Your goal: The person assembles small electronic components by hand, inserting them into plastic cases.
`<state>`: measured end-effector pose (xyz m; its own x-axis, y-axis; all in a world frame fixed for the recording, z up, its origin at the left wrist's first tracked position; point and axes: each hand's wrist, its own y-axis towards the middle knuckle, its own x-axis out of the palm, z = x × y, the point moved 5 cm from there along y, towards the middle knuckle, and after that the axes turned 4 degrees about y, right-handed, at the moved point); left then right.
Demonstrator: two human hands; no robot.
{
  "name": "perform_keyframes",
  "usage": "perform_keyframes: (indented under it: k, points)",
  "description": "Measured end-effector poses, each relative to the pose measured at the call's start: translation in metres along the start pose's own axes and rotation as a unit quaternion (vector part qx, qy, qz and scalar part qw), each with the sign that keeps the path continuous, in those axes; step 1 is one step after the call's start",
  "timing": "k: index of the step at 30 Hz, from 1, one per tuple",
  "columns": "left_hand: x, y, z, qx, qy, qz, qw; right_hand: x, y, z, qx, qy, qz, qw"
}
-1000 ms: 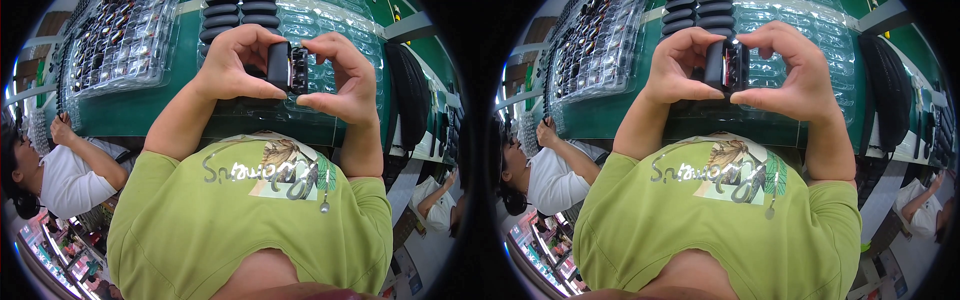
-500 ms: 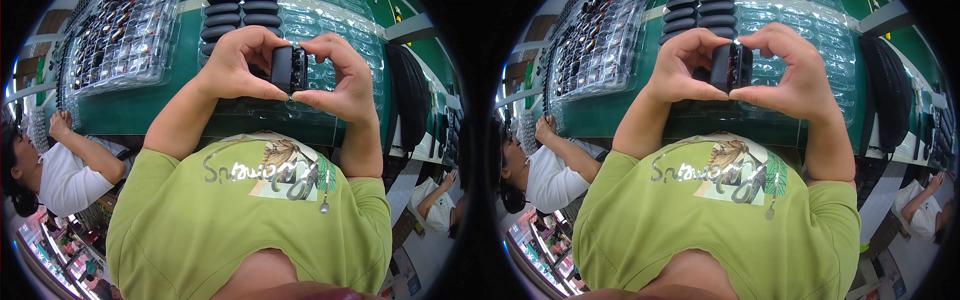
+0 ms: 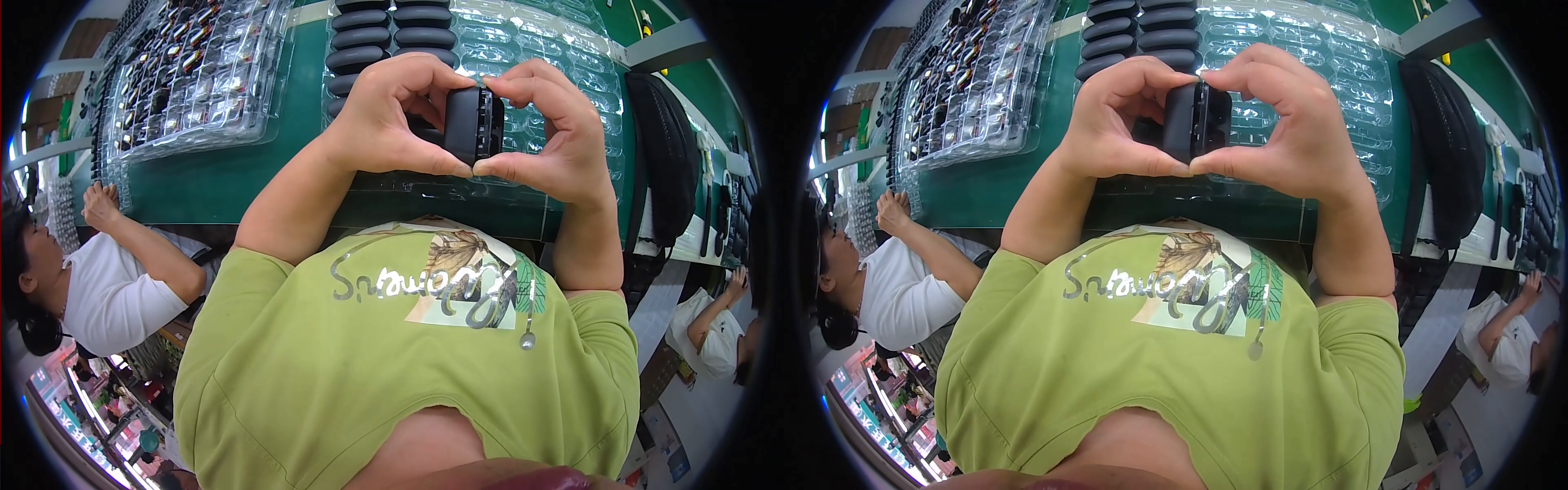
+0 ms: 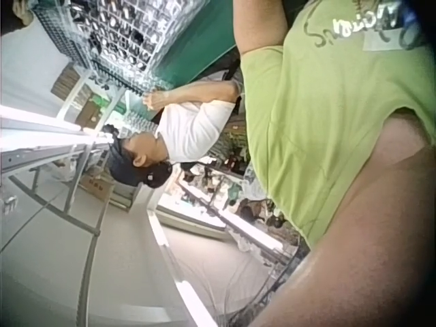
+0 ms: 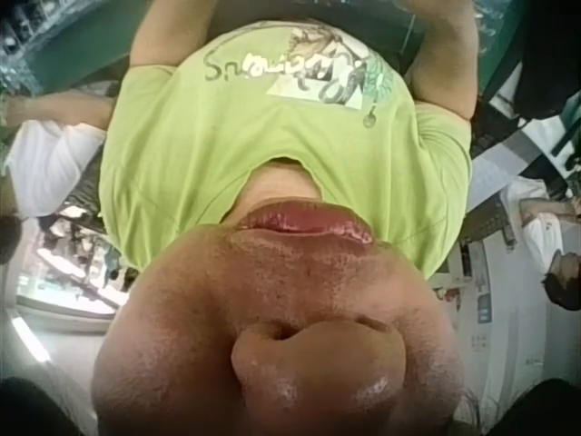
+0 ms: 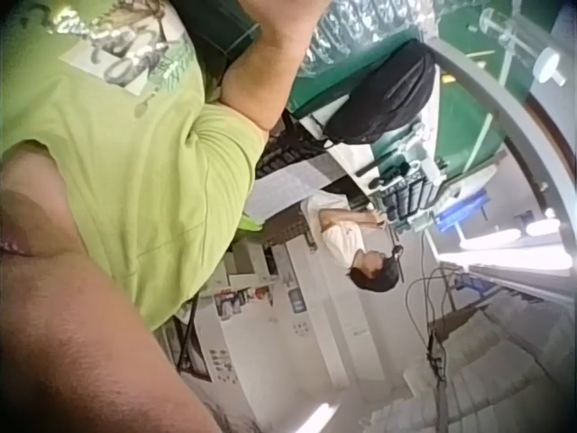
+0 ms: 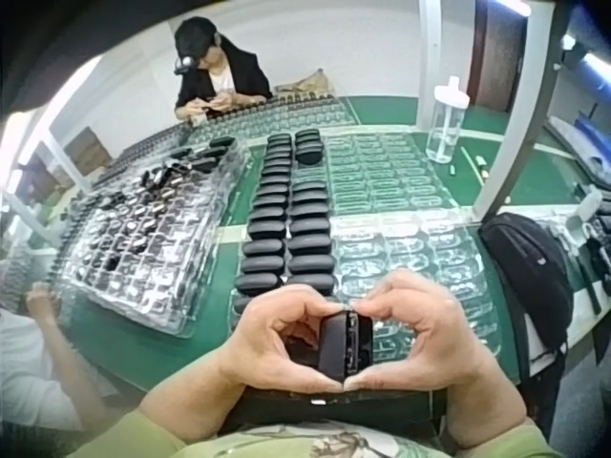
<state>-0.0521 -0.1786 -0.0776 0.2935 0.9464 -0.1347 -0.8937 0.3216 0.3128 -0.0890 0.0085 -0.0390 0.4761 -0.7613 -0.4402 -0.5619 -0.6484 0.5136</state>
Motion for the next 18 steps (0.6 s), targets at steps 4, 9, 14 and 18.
perform_keyframes:
  k: [4,9,14,18]
  points:
    - [-0.0012,0.0011,-0.0009,0.003,0.003,0.0,1.0,0.0004,-0.0004,-0.0003,-0.001,-0.021,0.0,1.0]
    - [-0.003,0.0009,-0.0009,0.014,0.009,0.005,1.0,0.0012,-0.0001,-0.002,-0.003,-0.019,0.026,0.999]
    - [-0.0023,0.0014,0.001,0.009,0.003,-0.008,1.0,-0.001,0.0007,-0.0015,-0.002,-0.013,0.019,1.0]
    - [-0.0016,0.0012,0.0024,-0.011,0.023,-0.034,0.999,-0.0019,0.0013,-0.0047,-0.02,-0.034,0.025,0.999]
